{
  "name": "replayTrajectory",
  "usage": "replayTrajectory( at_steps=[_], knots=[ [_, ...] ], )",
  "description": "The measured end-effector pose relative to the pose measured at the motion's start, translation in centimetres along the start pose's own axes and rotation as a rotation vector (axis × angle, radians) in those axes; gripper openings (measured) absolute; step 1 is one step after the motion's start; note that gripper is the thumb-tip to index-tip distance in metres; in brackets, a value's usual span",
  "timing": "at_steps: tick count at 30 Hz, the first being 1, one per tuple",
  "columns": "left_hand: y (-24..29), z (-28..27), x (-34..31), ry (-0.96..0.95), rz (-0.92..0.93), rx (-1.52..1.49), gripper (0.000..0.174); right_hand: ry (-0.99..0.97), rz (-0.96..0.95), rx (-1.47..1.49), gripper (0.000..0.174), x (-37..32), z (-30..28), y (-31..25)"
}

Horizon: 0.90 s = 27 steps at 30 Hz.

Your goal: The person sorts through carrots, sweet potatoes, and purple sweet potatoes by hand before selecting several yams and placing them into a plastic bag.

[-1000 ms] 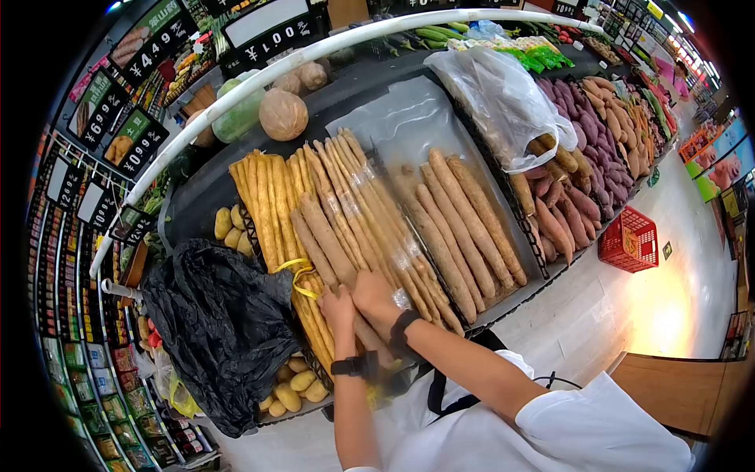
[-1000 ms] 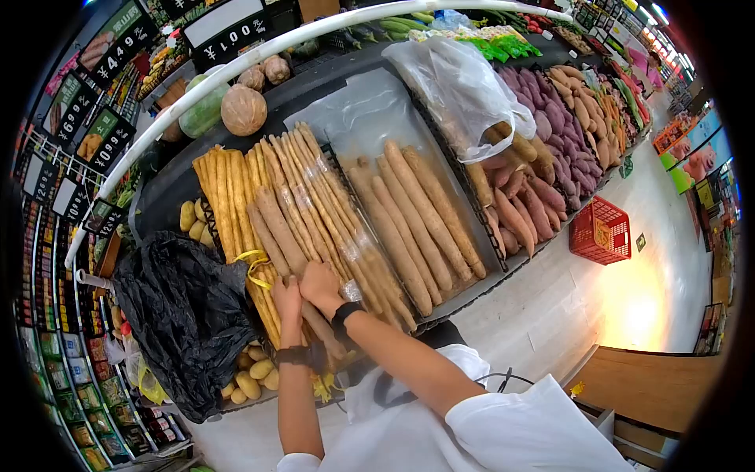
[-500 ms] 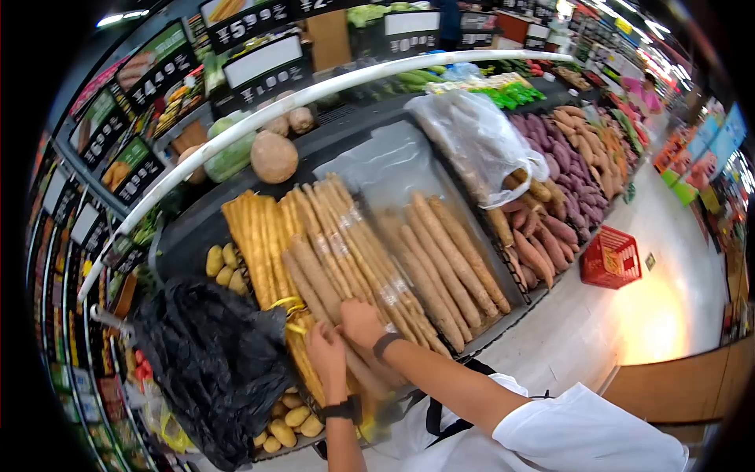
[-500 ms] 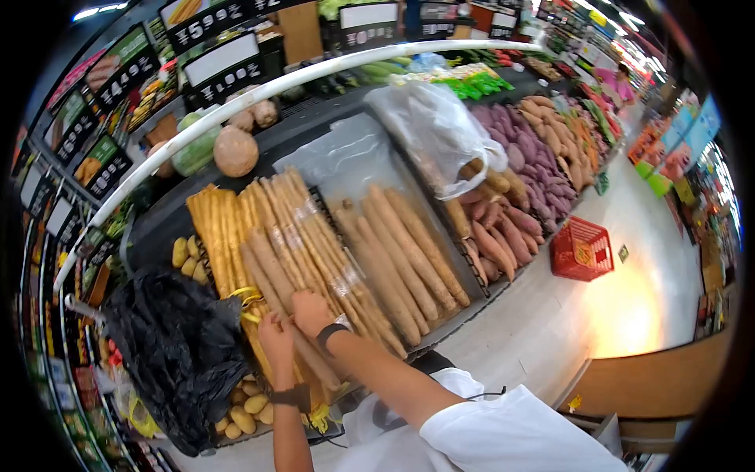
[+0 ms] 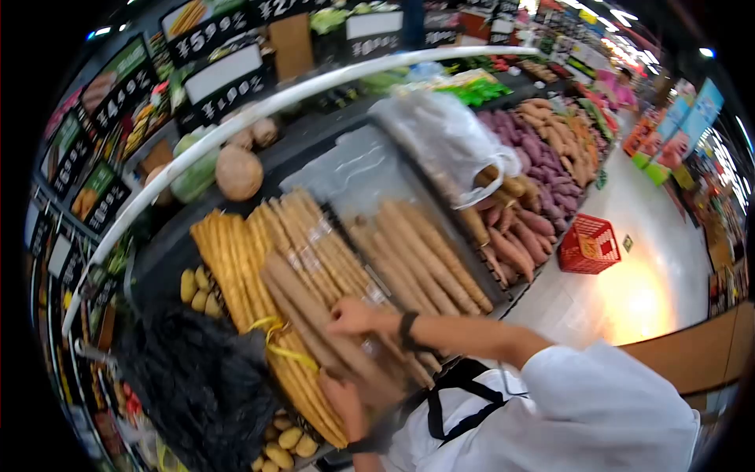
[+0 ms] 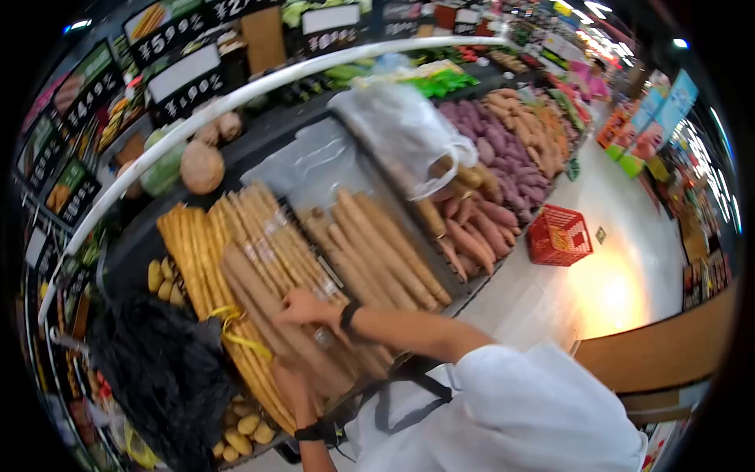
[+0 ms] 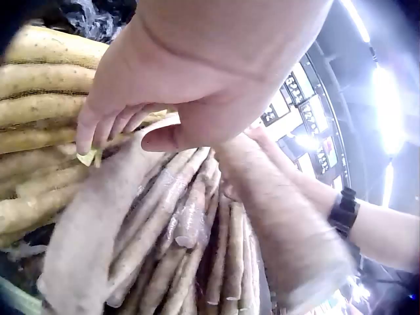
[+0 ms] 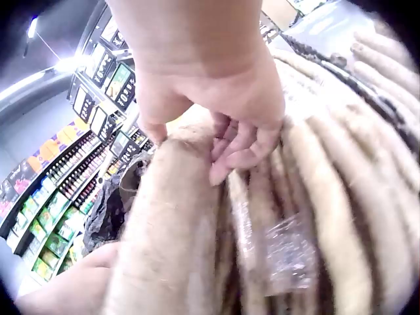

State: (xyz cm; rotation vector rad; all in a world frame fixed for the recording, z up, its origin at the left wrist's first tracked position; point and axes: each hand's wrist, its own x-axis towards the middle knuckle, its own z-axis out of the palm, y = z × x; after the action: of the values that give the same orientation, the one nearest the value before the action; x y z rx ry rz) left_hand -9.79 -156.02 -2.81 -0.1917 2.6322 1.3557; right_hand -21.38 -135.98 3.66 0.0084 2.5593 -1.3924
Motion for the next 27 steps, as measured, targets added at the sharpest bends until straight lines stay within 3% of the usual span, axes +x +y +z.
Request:
replayTrajectory(
  at_steps=[1,2,3,4,6,7,9,12,13,16,18,20,23,25,27],
  knots=[
    [2.0,-0.9,-1.1,0.05,0.044,-0.083,0.059,-0.071,0.02,0.117,0.044,-0.2,-1.0,0.2],
    [2.5,-1.2,-0.7,0.0,-0.04,-0.014,0.055,-0.105,-0.04,0.089,0.037,-0.3,-0.2,0.2],
    [2.9,-1.3,-0.4,-0.051,-0.125,0.053,0.052,-0.218,0.08,0.61,0.03,-0.2,-3.1,1.7],
    [3.7,-1.0,0.1,-0.042,-0.158,0.06,0.052,-0.284,0.147,0.684,0.027,-0.6,-5.3,1.9],
    [4.8,0.1,0.3,0.099,-0.016,0.053,0.053,-0.221,0.164,0.534,0.025,-1.8,-12.5,0.8],
    [4.6,1.0,0.7,0.102,-0.039,0.07,0.053,-0.205,0.193,0.507,0.025,-2.0,-14.7,1.2],
    [3.6,3.3,2.4,0.257,0.014,0.272,0.06,-0.208,0.049,0.383,0.022,-1.7,-18.4,5.1],
    [4.9,3.1,3.6,0.245,-0.091,0.283,0.061,-0.18,-0.073,0.114,0.03,-4.1,-23.6,6.9],
    [5.1,2.8,3.8,0.25,-0.11,0.3,0.061,-0.187,0.007,0.145,0.03,-4.7,-24.2,8.0],
    [5.6,1.9,4.6,0.155,-0.2,0.442,0.06,-0.186,0.041,0.071,0.028,-5.4,-24.3,13.7],
    [5.2,1.2,4.6,0.143,-0.21,0.472,0.059,-0.21,0.175,0.285,0.031,-5.9,-23.7,15.4],
    [4.6,0.8,3.9,0.118,-0.222,0.506,0.059,-0.18,0.172,0.347,0.029,-5.3,-22.3,17.3],
    [4.8,0.4,3.0,0.189,-0.094,0.486,0.053,-0.152,0.212,0.423,0.033,-4.6,-20.0,17.9],
    [7.2,-0.5,2.1,0.161,-0.107,0.242,0.042,-0.138,0.264,0.344,0.048,-3.7,-17.1,18.9],
    [9.0,-0.9,1.4,0.203,-0.072,0.203,0.04,-0.101,0.264,0.41,0.05,-3.8,-14.7,17.9]
  ],
)
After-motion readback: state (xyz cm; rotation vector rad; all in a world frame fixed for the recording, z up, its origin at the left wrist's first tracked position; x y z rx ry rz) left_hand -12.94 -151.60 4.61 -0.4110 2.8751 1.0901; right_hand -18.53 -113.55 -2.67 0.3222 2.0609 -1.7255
